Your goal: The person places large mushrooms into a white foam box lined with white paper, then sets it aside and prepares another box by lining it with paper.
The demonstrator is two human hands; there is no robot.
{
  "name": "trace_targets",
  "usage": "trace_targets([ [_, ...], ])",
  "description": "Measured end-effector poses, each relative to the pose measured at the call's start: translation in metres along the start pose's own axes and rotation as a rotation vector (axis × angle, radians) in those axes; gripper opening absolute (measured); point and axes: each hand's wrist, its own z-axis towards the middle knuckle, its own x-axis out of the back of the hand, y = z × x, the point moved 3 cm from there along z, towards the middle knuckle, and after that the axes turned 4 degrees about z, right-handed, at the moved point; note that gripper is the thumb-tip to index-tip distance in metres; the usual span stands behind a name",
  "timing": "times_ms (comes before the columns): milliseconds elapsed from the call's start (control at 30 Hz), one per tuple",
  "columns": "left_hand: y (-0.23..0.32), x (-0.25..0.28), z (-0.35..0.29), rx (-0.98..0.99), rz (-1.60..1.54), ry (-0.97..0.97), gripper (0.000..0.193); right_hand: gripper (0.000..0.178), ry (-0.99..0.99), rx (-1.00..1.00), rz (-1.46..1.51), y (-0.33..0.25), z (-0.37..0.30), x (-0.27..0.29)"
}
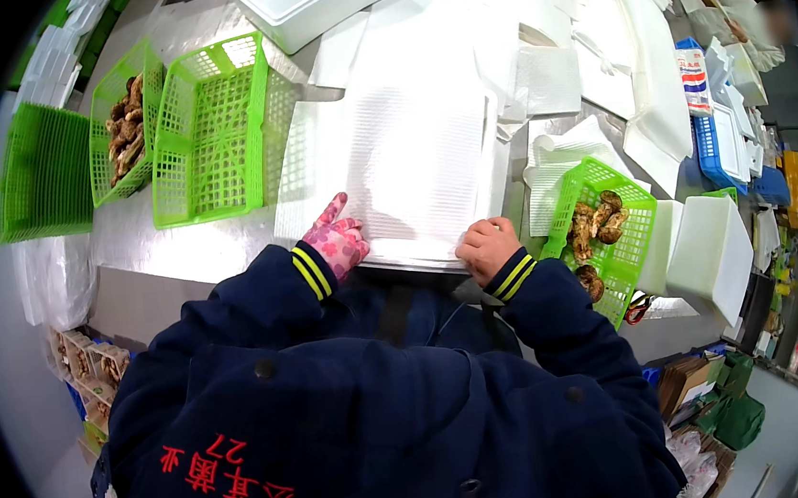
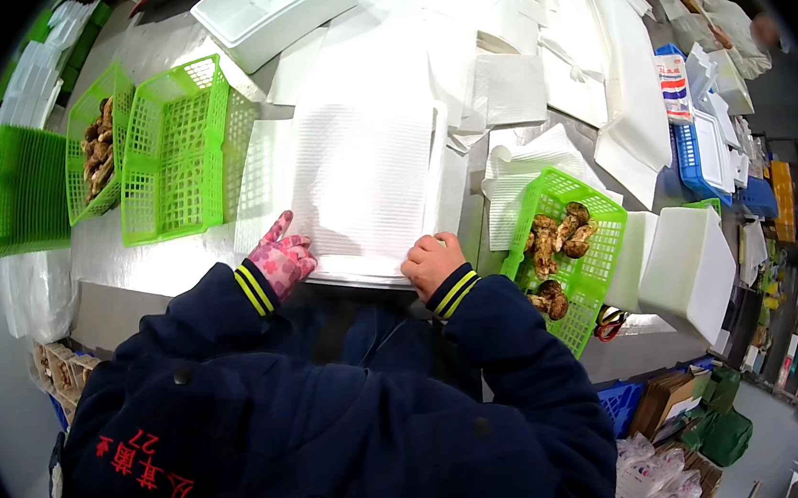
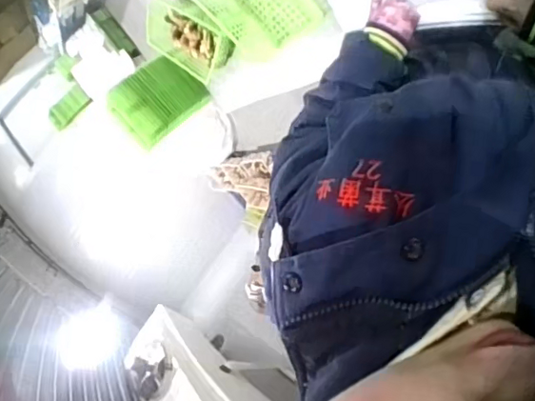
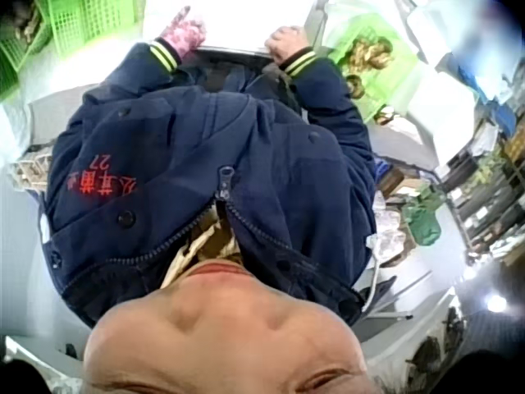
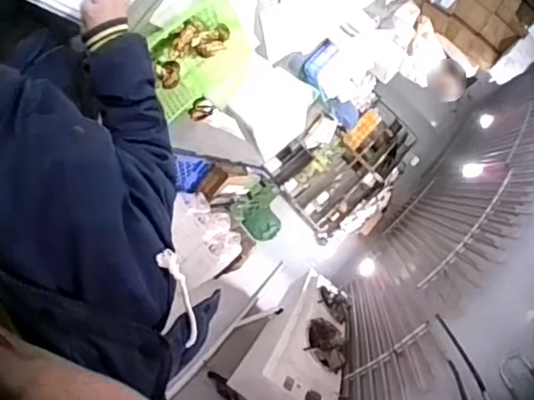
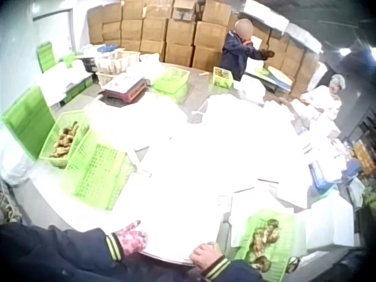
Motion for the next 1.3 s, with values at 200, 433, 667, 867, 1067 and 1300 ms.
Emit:
trace_targets([
  [200, 0.018, 0.02, -0.009, 0.092, -0.044, 0.329, 0.039, 0.027, 0.099, -0.12, 0.093, -0.016, -0.01, 0.003],
  [433, 0.06, 0.007, 0.031, -0.155, -0.216, 0.562, 0.038, 0.022, 0.397, -0.193, 0.191, -0.028, -0.023, 0.006],
  [667, 0.06, 0.01, 0.025, -0.146, -0.266, 0.582, 0.034, 0.052, 0.454, -1.216, -0.056, 0.085, -0.148, 0.013],
  [867, 0.061, 0.012, 0.023, -0.102, -0.288, 0.555, 0.038, 0.073, 0.022, -1.468, 0.298, 0.152, -0.165, -0.009],
  [1067, 0.044, 0.033, 0.006, -0.013, -0.399, 0.86, 0.044, 0.054, 0.508, -1.309, 0.905, 0.146, -0.177, 0.006],
  [1300, 0.018, 0.044, 0.003, 0.08, -0.323, 0.582, 0.022, 0.055, 0.559, -0.877, 0.949, 0.055, -0.087, 0.055],
])
